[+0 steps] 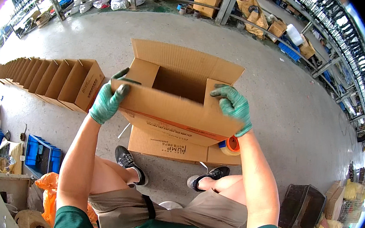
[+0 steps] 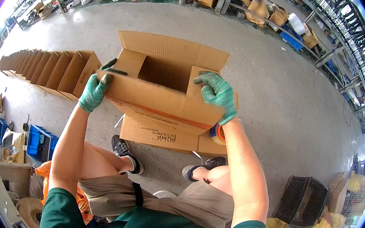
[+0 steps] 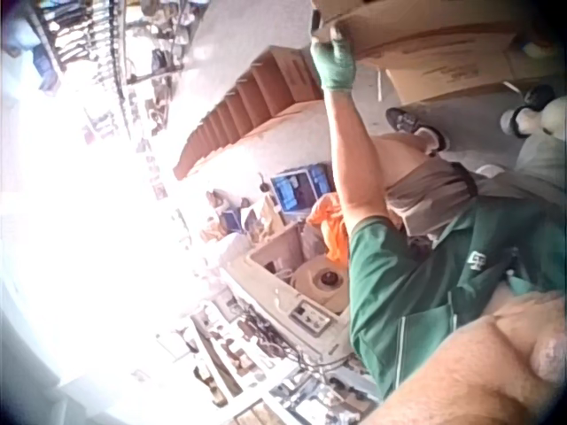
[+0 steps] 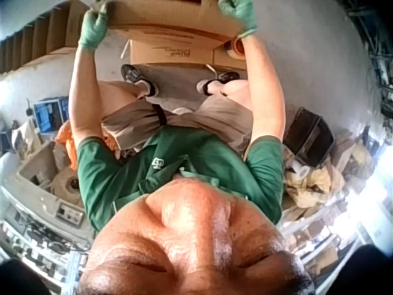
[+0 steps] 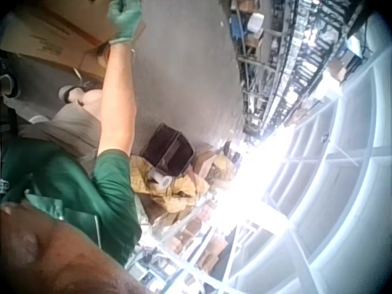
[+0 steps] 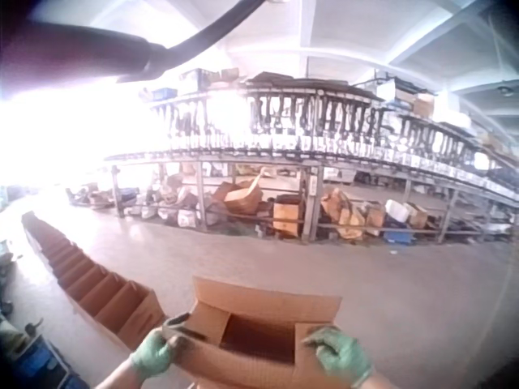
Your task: The person sits on the floor and repeatedly folds and seals cardboard boxes using a handheld tape dispenser. They pick up a flat box, fold it into shape, and apply tape to the seams before stacking the finished boxes.
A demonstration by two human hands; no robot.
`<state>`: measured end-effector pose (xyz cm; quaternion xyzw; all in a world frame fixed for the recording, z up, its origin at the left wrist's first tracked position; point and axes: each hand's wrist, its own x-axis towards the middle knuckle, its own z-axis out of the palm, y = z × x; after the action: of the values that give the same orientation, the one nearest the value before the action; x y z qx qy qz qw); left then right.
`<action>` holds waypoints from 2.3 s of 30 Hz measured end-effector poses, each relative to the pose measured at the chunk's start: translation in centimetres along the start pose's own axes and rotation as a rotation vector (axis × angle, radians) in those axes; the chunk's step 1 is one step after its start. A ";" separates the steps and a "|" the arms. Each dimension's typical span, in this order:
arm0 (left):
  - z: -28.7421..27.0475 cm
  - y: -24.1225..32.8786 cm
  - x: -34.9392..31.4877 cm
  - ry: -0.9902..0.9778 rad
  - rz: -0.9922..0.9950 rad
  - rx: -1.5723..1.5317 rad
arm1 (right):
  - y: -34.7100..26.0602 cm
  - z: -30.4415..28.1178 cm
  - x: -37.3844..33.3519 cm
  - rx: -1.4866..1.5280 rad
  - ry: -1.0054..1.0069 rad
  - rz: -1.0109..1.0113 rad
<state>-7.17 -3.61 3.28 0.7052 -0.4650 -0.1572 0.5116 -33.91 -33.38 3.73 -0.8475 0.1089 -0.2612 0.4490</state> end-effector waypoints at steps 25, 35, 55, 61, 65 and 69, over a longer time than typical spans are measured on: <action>3.2 1.6 1.0 0.214 -0.483 -0.332 | 1.5 -0.5 -0.7 -0.045 0.012 0.266; 2.6 -0.4 1.5 0.114 -0.363 -0.183 | 1.2 -1.3 -1.8 0.102 0.105 0.323; 2.6 0.3 0.9 0.119 -0.397 -0.041 | -0.6 -8.4 -1.3 0.305 0.233 0.227; 2.6 0.0 1.2 0.102 -0.393 -0.040 | -7.0 -5.1 6.5 0.283 -0.235 0.143; 3.1 0.5 1.1 0.088 -0.313 0.032 | -6.6 -3.9 7.2 0.187 -0.442 0.242; 2.9 1.2 0.7 0.113 -0.255 0.151 | -5.4 -4.5 7.2 0.148 -0.528 0.273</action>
<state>-9.39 -5.88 3.23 0.8027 -0.3525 -0.1456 0.4586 -30.54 -36.45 12.71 -0.8285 0.0819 0.0238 0.5534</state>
